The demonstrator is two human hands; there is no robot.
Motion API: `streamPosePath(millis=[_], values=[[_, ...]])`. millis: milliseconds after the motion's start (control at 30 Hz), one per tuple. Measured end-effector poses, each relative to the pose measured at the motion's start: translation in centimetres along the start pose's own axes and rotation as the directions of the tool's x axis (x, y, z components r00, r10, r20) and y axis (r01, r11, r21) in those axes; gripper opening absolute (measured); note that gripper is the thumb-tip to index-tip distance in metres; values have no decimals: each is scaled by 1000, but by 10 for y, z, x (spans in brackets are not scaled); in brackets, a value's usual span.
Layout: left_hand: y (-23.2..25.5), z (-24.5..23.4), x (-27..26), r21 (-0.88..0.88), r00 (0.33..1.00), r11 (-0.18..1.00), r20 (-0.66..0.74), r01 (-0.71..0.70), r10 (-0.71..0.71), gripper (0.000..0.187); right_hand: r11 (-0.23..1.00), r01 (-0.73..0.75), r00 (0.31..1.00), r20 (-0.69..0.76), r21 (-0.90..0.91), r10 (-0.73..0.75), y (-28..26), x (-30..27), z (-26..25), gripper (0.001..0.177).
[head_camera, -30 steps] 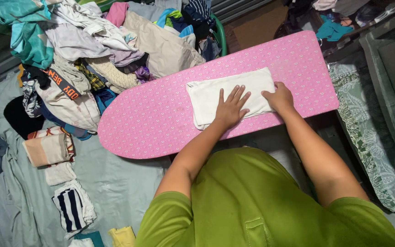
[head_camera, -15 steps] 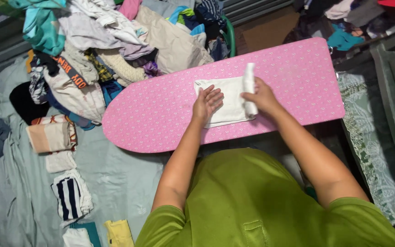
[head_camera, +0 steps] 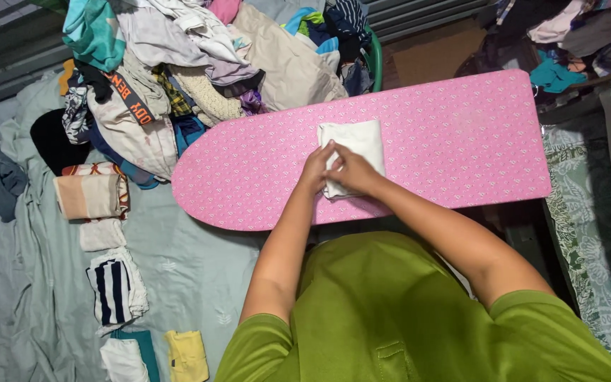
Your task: The recorder folds various pieces of clothing on a bed and an ironing board.
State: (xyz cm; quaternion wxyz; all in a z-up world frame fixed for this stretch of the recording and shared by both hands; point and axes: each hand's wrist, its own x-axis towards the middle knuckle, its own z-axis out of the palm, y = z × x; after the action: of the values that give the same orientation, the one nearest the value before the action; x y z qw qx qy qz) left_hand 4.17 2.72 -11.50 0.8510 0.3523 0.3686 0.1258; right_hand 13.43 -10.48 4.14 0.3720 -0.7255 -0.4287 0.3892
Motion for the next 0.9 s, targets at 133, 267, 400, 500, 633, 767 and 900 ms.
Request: streamPosePath(millis=[133,267,400,500,633,767,900], values=[[21,32,-22,170,990,979,-59,-117,128,40,996,13,989,-148,87,0,8,-14,-26,63],[35,62,-52,661,837,688,-163,-300,522,36,932,68,884,-411,-356,-221,7,-24,-43,35],[24,86,-64,841,617,178,215,-511,757,37,829,130,854,-364,-545,-372,31,-15,-34,49],[35,112,-89,857,727,-21,449,-515,519,49,818,152,883,-295,-555,-365,54,-6,-21,62],[29,96,-72,874,768,-64,456,-481,449,58,798,83,913,-276,-597,-301,65,2,-17,64],[36,92,-68,884,764,-233,467,-404,445,64,780,69,908,-284,-622,-307,66,4,-16,64],[39,87,-70,924,815,-251,375,-289,443,69,772,44,912,-290,-634,-291,60,4,-16,62]])
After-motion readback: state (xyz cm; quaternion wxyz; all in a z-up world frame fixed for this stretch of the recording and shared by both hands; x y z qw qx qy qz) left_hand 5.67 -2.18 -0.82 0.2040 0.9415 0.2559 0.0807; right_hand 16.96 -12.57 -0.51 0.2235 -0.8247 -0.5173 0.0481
